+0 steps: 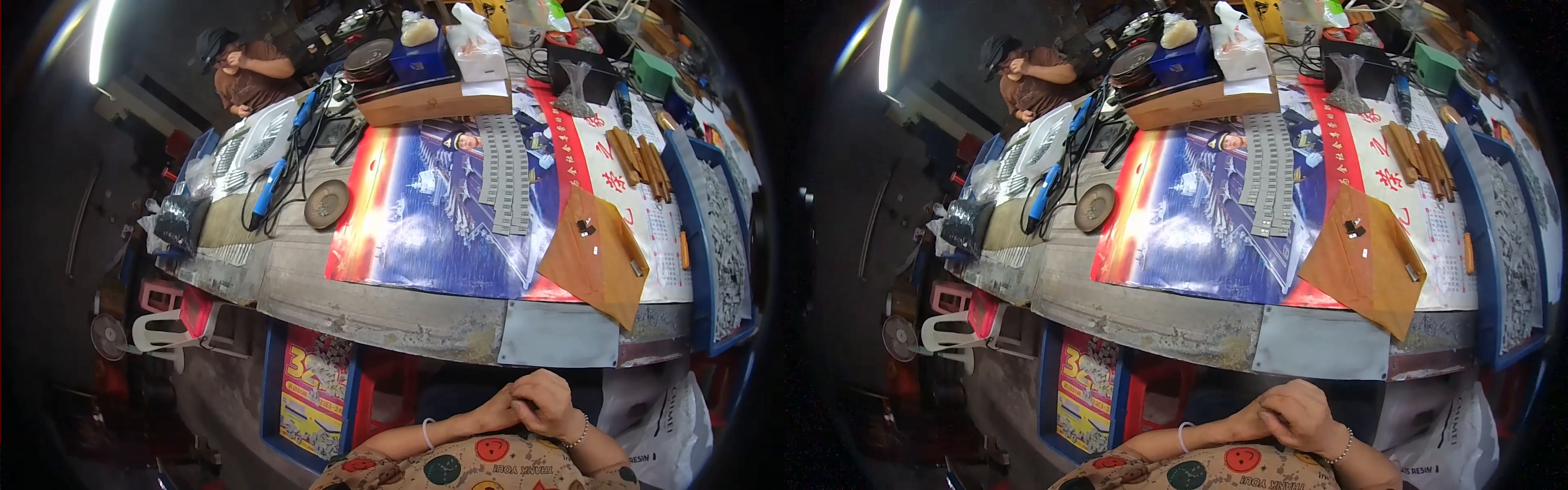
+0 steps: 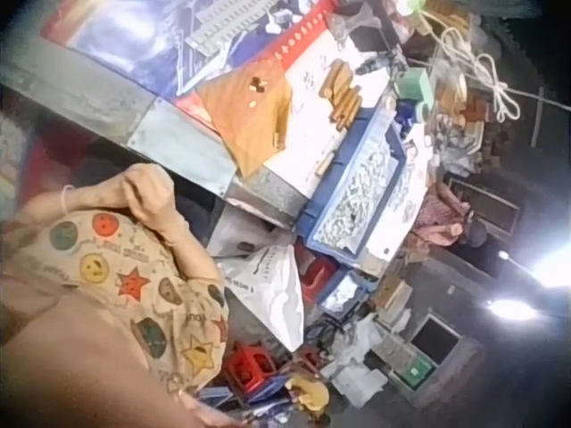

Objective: Sorting and inspecting small metallic components at a workbench.

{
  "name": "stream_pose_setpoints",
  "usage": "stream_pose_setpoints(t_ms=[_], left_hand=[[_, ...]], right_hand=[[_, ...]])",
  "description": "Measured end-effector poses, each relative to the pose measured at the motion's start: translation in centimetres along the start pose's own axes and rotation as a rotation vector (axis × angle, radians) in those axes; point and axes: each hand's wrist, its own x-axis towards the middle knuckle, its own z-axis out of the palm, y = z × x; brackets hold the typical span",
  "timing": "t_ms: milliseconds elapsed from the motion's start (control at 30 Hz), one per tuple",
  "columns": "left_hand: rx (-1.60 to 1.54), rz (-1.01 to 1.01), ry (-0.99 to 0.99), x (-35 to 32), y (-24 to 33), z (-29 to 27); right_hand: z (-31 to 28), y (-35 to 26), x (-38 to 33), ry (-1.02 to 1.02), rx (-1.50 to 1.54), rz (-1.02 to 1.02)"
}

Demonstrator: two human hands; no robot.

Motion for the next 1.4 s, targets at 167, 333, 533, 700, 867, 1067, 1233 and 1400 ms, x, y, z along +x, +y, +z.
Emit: stream_pose_setpoints(t_ms=[167,333,533,700,867,1067,1233,1400], left_hand=[[0.079,-0.090,-0.074,0.5,2.2,-0.4],[0.201,0.004,-0.326,0.0,-0.9,-0.9],[0.235,0.028,-0.636,1.4,-1.1,-0.1],[0.310,0.067,-0.598,1.5,-1.0,0.7],[0.409,0.092,-0.343,0.2,-0.2,-0.2],[0.087,0.057,-0.026,1.2,1.9,1.0],[0.098,0.059,0.025,1.1,0.9,1.1],[0.079,0.016,0.011,0.4,0.3,1.0]], right_hand=[[-0.2,0.6,-1.5,0.027,0.000,0.025],[-0.3,0.9,-1.9,0.075,-0.012,-0.062],[0.1,1.0,-3.4,0.118,0.028,-0.055],[0.0,1.3,-4.0,0.216,0.047,-0.091],[0.0,1.2,-3.2,0.162,0.087,-0.077],[-1.5,0.6,-2.3,0.122,-0.025,-0.001],[-0.6,0.1,-1.5,0.055,-0.018,0.011],[-0.3,-0.6,-0.8,0.036,-0.043,0.049]])
